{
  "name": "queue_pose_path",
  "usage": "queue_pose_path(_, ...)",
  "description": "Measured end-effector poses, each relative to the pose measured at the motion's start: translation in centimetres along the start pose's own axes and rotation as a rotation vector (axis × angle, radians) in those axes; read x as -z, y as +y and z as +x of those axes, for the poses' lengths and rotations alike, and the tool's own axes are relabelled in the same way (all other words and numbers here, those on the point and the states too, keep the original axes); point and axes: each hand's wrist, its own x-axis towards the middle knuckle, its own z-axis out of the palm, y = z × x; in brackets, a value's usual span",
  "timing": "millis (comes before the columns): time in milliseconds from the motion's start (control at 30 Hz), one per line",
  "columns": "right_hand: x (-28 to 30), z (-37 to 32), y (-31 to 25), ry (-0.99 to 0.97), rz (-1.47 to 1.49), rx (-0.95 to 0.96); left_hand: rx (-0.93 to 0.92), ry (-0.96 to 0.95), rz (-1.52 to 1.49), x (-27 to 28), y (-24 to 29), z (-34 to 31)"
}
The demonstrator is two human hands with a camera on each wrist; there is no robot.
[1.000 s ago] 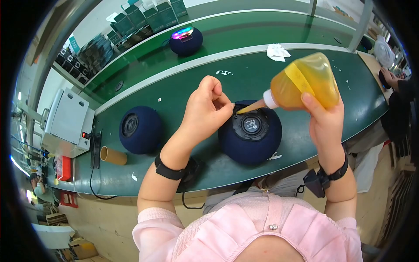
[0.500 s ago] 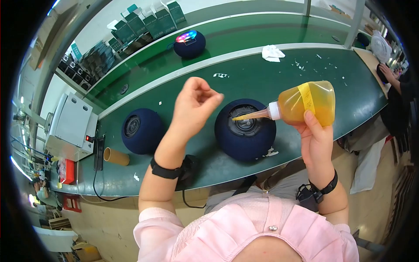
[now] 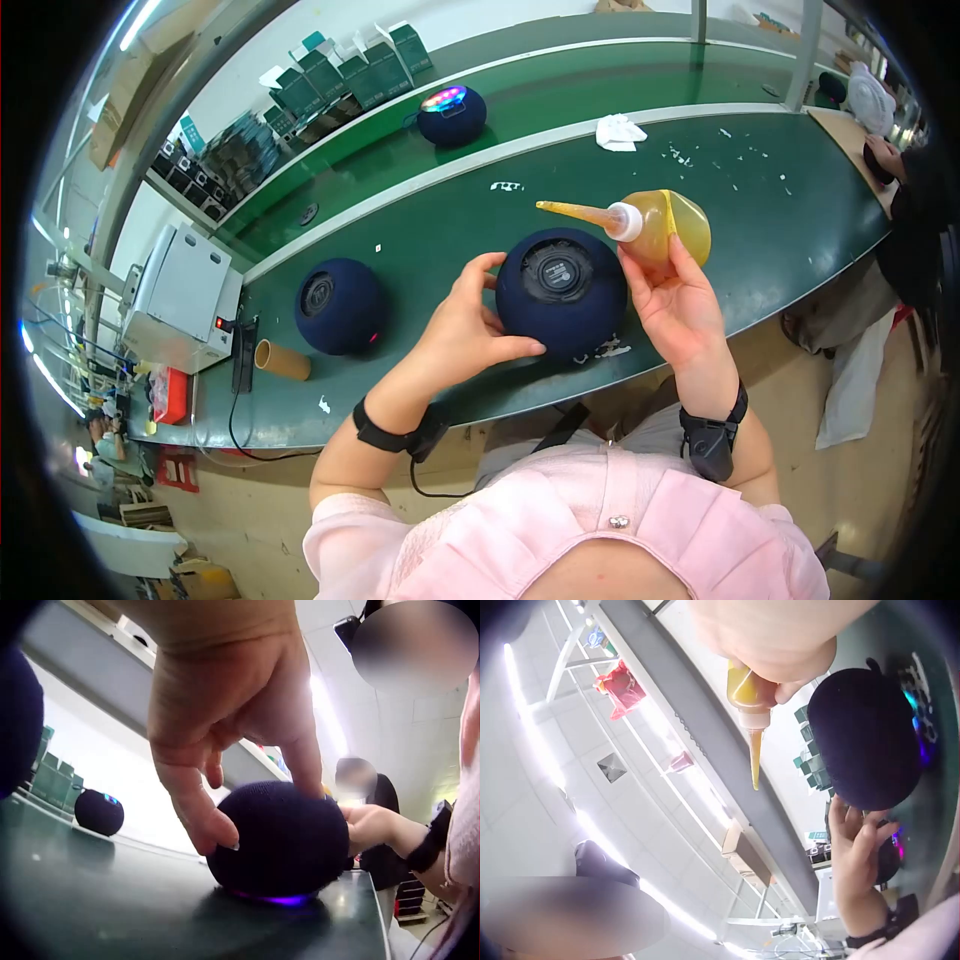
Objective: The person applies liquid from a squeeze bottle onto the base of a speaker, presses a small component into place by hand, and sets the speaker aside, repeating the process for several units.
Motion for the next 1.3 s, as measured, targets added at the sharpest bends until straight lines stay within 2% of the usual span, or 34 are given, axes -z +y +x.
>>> queue_pose_path(167, 0.9, -0.1, -3.0, -0.028, 0.111, 0.126, -0.084, 0.002, 0.002, -3.4, 0.2, 6.6)
queue_pose_path(233, 1.5, 0.0, -4.7, -0.041, 0.150, 0.187, -0.326, 0.077, 0.146, -6.0, 0.7, 11.3)
queue_pose_path(300, 2.3, 0.1, -6.3, -0.061, 0.187, 0.249, -0.388, -0.025, 0.023, -8.9, 2.6, 15.7)
queue_pose_path(367, 3.2, -0.1, -7.9, -0.070, 0.213, 0.316, -0.478, -0.156, -0.154, -12.2, 2.0, 21.1)
queue_pose_path(400, 3.7, -0.4, -8.3, -0.056, 0.208, 0.343, -0.413, -0.139, -0.240, -13.3, 3.0, 21.7)
queue_pose_path(433, 4.0, -0.9, -8.3, -0.028, 0.192, 0.375, -0.443, -0.163, -0.250, -13.8, 4.1, 21.9)
queue_pose_path(500, 5.1, -1.6, -8.1, -0.005, 0.143, 0.362, -0.311, -0.289, -0.431, -13.4, 5.1, 21.6)
queue_pose_path(633, 5.1, -1.8, -7.1, 0.020, 0.133, 0.283, -0.299, -0.450, -0.431, -7.7, 5.5, 18.1)
queue_pose_path(700, 4.8, -1.1, -6.3, -0.039, 0.103, 0.205, -0.292, -0.416, -0.394, -3.2, 4.8, 16.9)
queue_pose_path(767, 4.6, 0.2, -5.2, -0.086, 0.093, 0.117, -0.206, -0.209, -0.341, 1.2, 3.8, 16.3)
queue_pose_path(833, 3.9, 1.6, -4.0, -0.127, 0.057, 0.024, -0.016, 0.000, -0.338, 5.3, 2.2, 16.7)
queue_pose_path(967, 1.7, 3.3, -1.4, -0.206, 0.023, -0.141, 0.095, 0.468, -0.440, 11.6, -2.8, 18.7)
queue_pose_path(1033, 1.4, 3.6, -0.5, -0.225, 0.024, -0.241, 0.155, 0.537, -0.475, 13.8, -6.2, 20.5)
queue_pose_path(1100, 1.2, 3.4, 0.0, -0.191, 0.044, -0.251, 0.269, 0.641, -0.506, 14.2, -8.6, 22.1)
queue_pose_path(1167, 2.2, 3.7, 0.3, -0.153, 0.141, -0.299, 0.298, 0.505, -0.558, 15.5, -13.5, 24.9)
queue_pose_path(1233, 2.6, 3.7, -0.7, -0.126, 0.135, -0.221, 0.319, 0.542, -0.525, 14.0, -12.4, 25.4)
queue_pose_path(1267, 2.5, 3.6, -1.2, -0.101, 0.117, -0.175, 0.321, 0.530, -0.556, 14.3, -13.9, 27.4)
queue_pose_path(1300, 2.7, 3.6, -1.8, -0.075, 0.099, -0.118, 0.356, 0.638, -0.571, 13.4, -12.7, 28.0)
